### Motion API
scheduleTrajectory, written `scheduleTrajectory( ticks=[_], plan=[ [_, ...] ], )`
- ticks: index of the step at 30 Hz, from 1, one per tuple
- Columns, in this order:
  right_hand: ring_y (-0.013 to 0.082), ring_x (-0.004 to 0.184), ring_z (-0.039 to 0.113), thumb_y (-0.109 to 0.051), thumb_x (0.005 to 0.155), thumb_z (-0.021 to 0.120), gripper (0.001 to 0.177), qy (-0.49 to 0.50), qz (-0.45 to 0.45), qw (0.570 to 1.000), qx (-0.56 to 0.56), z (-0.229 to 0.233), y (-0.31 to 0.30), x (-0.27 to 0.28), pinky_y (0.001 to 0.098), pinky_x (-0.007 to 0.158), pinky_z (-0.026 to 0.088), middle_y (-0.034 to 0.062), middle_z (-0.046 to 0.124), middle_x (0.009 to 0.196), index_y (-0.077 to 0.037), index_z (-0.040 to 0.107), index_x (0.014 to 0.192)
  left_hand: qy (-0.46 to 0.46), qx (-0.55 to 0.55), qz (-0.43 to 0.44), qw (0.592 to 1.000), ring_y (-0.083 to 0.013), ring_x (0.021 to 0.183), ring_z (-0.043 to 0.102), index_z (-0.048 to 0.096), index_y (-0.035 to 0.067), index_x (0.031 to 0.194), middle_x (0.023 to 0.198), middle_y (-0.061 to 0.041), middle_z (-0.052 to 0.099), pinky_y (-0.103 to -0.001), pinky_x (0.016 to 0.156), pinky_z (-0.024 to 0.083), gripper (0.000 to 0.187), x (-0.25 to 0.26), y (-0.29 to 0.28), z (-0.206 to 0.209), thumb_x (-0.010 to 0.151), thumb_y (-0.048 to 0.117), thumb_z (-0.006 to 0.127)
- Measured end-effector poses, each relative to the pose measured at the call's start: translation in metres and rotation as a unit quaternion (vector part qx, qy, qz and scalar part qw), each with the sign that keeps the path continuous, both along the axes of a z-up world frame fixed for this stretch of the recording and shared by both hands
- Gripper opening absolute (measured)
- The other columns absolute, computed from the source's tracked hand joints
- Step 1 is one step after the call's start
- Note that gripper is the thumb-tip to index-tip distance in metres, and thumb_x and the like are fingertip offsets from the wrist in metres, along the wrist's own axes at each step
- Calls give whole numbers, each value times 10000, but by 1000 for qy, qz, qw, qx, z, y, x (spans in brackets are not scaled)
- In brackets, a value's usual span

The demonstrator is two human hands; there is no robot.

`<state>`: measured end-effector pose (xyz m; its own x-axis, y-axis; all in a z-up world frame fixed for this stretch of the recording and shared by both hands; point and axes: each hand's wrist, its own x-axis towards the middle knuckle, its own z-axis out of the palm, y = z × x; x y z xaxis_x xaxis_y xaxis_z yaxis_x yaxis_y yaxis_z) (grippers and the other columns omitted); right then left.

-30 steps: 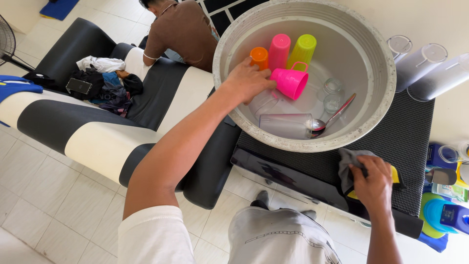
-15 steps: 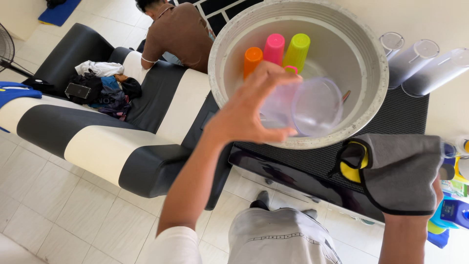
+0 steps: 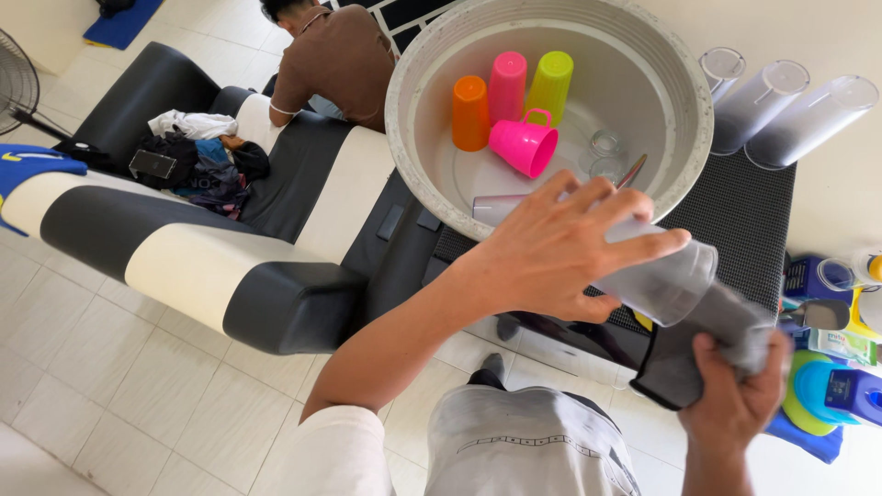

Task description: The person wipes a clear plastic tumbler with a grey cloth, rotating it to clean the exterior surface. After finishing, the person places the tumbler on a black mat next to other similar tumblers. The person then picks up another tumbler from a white bucket and repeats the wiping process.

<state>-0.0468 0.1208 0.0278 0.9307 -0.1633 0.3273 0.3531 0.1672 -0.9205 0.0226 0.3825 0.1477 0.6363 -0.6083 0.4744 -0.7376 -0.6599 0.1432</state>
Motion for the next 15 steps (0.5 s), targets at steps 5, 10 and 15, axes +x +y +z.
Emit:
scheduleTrajectory(
  ticks=[5, 10, 15],
  plan=[
    [85, 880, 575, 41, 915, 640, 300, 44, 87, 987, -127, -42, -44, -22, 242, 791, 466, 12, 651, 979, 42, 629, 1214, -36, 67, -14, 997, -282, 1210, 571, 568, 311, 1368, 1291, -33, 581, -513, 958, 482, 838, -14, -34, 1, 594, 435, 862],
    [159, 623, 536, 11, 843, 817, 112, 119, 258, 908, -307, -56, -97, -22, 330, 602, 412, 69, 603, 711, 8, 716, 890, 20, 122, -83, 989, -279, 1117, 600, 643, 262, 1302, 1221, -47, 617, -488, 883, 488, 761, -32, -73, 9, 589, 401, 871],
    [119, 652, 622, -53, 757, 757, 219, 54, 244, 906, -340, -30, -97, -42, 300, 588, 490, 45, 671, 773, 7, 666, 947, 32, 161, -131, 978, -274, 1066, 626, 687, 258, 1217, 1181, -55, 644, -455, 841, 491, 727, -45, -115, 5, 536, 432, 871]
  ],
)
